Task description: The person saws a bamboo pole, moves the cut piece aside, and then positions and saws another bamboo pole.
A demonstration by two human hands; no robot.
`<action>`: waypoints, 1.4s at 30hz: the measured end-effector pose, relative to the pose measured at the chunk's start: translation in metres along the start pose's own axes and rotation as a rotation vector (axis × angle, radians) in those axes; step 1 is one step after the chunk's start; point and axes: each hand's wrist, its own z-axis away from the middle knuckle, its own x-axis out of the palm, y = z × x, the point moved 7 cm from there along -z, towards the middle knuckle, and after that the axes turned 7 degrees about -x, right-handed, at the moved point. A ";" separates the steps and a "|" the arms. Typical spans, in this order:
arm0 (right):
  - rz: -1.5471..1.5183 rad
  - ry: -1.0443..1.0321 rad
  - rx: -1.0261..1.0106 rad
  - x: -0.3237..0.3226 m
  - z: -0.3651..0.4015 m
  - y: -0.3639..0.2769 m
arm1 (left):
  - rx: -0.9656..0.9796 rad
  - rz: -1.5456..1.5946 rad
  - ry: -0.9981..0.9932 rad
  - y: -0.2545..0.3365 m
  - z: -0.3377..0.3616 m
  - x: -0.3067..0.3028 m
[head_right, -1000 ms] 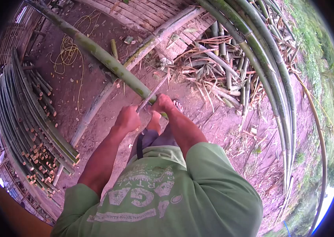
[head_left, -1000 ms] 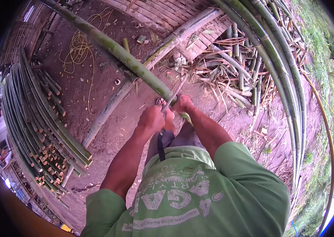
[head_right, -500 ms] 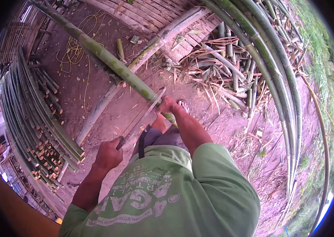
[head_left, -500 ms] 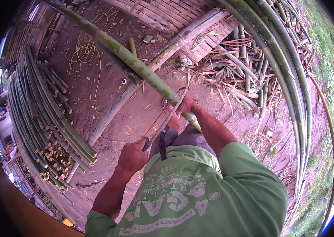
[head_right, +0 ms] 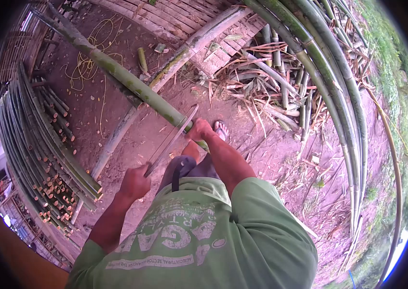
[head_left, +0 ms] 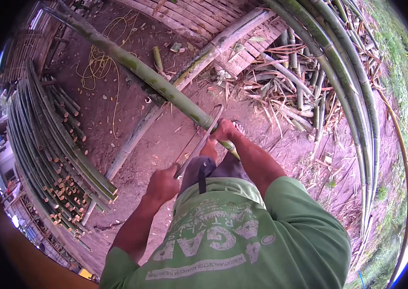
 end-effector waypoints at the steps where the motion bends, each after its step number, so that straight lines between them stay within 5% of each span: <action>1: -0.023 0.022 -0.022 0.005 -0.003 0.004 | -0.022 -0.006 -0.002 -0.007 0.014 -0.005; 4: 0.010 0.007 0.003 0.000 0.009 -0.002 | -0.023 0.038 0.003 -0.010 0.006 0.004; 7: 0.030 0.018 0.059 0.005 -0.001 0.005 | 0.043 0.051 0.054 0.011 -0.104 0.044; 10: 0.034 0.068 0.093 -0.012 0.017 -0.002 | 0.097 -0.013 0.087 0.027 -0.095 0.037; 14: -0.037 0.105 0.061 -0.021 0.018 -0.006 | 0.085 0.019 0.087 -0.006 0.036 -0.009; 17: 0.037 0.169 0.063 -0.011 0.004 0.010 | 0.072 -0.014 0.079 -0.003 0.028 -0.009; 20: 0.062 0.201 0.028 -0.020 0.022 -0.011 | 0.078 -0.026 0.105 0.019 -0.093 0.040; 22: 0.046 0.146 0.019 -0.036 0.014 -0.001 | 0.068 0.027 0.147 0.040 -0.107 0.031; 29: 0.053 0.139 0.027 -0.027 0.015 0.004 | -0.013 0.026 0.073 0.016 0.009 0.003; 35: 0.082 0.290 -0.012 -0.048 0.018 0.009 | 0.045 0.120 0.173 0.055 -0.109 0.016; 38: 0.009 0.107 0.003 -0.042 0.019 0.007 | 0.024 0.142 0.147 0.021 -0.070 0.033; 39: 0.053 0.244 0.052 -0.046 0.022 0.008 | 0.006 0.155 0.114 0.019 -0.043 0.022; 42: 0.047 0.202 0.067 -0.039 0.011 0.004 | -0.054 0.165 0.085 0.011 0.012 -0.002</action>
